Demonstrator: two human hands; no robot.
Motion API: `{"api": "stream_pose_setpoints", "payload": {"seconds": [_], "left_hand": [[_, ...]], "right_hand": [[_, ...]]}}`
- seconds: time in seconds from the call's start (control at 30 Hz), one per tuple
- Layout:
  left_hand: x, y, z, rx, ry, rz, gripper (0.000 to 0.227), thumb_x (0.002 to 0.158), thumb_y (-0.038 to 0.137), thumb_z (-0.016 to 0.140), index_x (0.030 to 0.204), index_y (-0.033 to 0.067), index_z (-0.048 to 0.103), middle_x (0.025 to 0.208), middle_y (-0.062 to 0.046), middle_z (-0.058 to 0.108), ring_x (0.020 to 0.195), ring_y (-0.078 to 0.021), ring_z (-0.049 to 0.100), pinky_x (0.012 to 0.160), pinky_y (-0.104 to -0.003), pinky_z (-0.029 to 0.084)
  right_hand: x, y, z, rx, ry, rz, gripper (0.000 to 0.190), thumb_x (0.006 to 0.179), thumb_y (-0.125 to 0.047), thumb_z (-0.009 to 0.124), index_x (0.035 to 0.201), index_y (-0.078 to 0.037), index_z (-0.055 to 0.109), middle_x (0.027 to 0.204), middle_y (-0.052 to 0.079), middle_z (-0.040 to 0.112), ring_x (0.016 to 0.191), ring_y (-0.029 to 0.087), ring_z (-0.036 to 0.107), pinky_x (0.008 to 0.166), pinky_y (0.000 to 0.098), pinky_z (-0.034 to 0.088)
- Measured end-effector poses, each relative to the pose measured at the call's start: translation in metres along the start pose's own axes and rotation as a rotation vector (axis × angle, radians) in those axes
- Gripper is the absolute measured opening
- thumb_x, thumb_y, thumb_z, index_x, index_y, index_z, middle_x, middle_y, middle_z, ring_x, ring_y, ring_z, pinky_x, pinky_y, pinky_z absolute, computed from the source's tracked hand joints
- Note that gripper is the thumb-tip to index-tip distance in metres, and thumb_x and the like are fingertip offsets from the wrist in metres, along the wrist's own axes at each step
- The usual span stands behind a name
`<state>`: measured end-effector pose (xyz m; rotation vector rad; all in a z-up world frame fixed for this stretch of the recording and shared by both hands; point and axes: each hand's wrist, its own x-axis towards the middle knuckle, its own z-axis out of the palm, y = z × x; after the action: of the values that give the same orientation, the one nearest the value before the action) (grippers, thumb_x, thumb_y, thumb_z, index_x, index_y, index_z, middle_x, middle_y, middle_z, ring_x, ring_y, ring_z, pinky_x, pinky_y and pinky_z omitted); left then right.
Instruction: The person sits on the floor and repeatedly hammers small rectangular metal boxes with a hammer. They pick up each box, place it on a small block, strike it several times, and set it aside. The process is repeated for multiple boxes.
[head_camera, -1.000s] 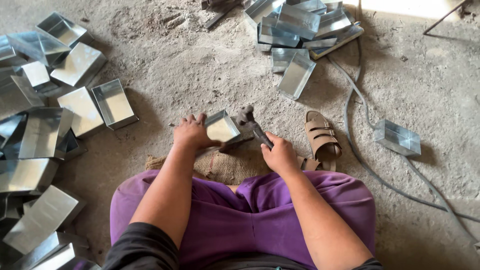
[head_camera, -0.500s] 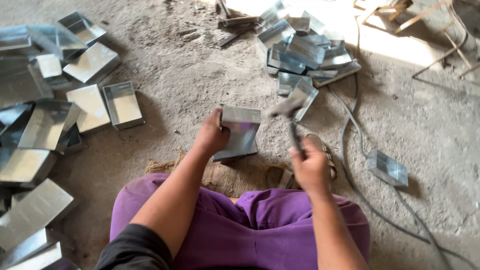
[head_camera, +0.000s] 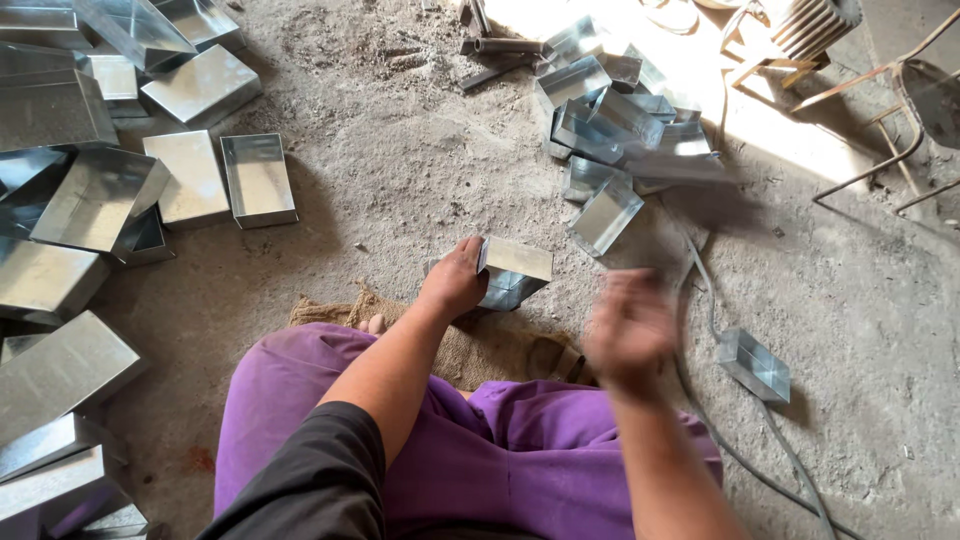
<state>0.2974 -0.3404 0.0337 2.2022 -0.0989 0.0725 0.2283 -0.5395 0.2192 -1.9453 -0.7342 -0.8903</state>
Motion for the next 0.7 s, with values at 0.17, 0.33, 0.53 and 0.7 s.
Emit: {"api": "stream_pose_setpoints", "payload": {"seconds": [0.17, 0.33, 0.53, 0.7], "left_hand": [[-0.003, 0.003, -0.003, -0.023, -0.025, -0.025, 0.039, 0.087, 0.016, 0.062, 0.122, 0.0065, 0.048, 0.124, -0.020, 0.062, 0.107, -0.0462, 0.063, 0.090, -0.054, 0.052], [-0.003, 0.005, -0.006, -0.021, -0.002, 0.014, 0.045, 0.086, 0.015, 0.063, 0.127, 0.0057, 0.046, 0.125, -0.021, 0.060, 0.106, -0.0462, 0.063, 0.089, -0.053, 0.052], [0.001, 0.000, 0.003, -0.015, -0.063, -0.064, 0.034, 0.090, 0.018, 0.060, 0.121, 0.0082, 0.050, 0.125, -0.019, 0.063, 0.108, -0.0439, 0.065, 0.092, -0.053, 0.053], [-0.006, 0.001, 0.003, -0.007, -0.017, 0.005, 0.039, 0.091, 0.018, 0.060, 0.128, 0.0094, 0.050, 0.125, -0.019, 0.063, 0.107, -0.0454, 0.065, 0.092, -0.054, 0.053]], "right_hand": [[-0.022, 0.010, 0.022, -0.336, -0.497, 0.417, 0.041, 0.095, -0.016, 0.070, 0.133, 0.000, 0.065, 0.070, 0.011, 0.070, 0.054, 0.012, 0.064, 0.045, 0.0279, 0.047], [-0.011, -0.012, 0.008, -0.061, -0.245, 0.321, 0.034, 0.104, -0.013, 0.063, 0.135, 0.002, 0.064, 0.075, 0.010, 0.069, 0.056, 0.011, 0.064, 0.044, 0.0251, 0.051], [-0.005, -0.003, 0.029, -0.221, -0.473, 0.451, 0.036, 0.100, -0.016, 0.063, 0.132, -0.001, 0.064, 0.077, 0.012, 0.072, 0.055, 0.013, 0.067, 0.045, 0.0260, 0.050], [-0.013, 0.011, 0.020, -0.239, -0.400, 0.450, 0.039, 0.096, -0.018, 0.067, 0.129, 0.002, 0.070, 0.072, 0.012, 0.069, 0.062, 0.011, 0.067, 0.054, 0.0258, 0.050]]}}
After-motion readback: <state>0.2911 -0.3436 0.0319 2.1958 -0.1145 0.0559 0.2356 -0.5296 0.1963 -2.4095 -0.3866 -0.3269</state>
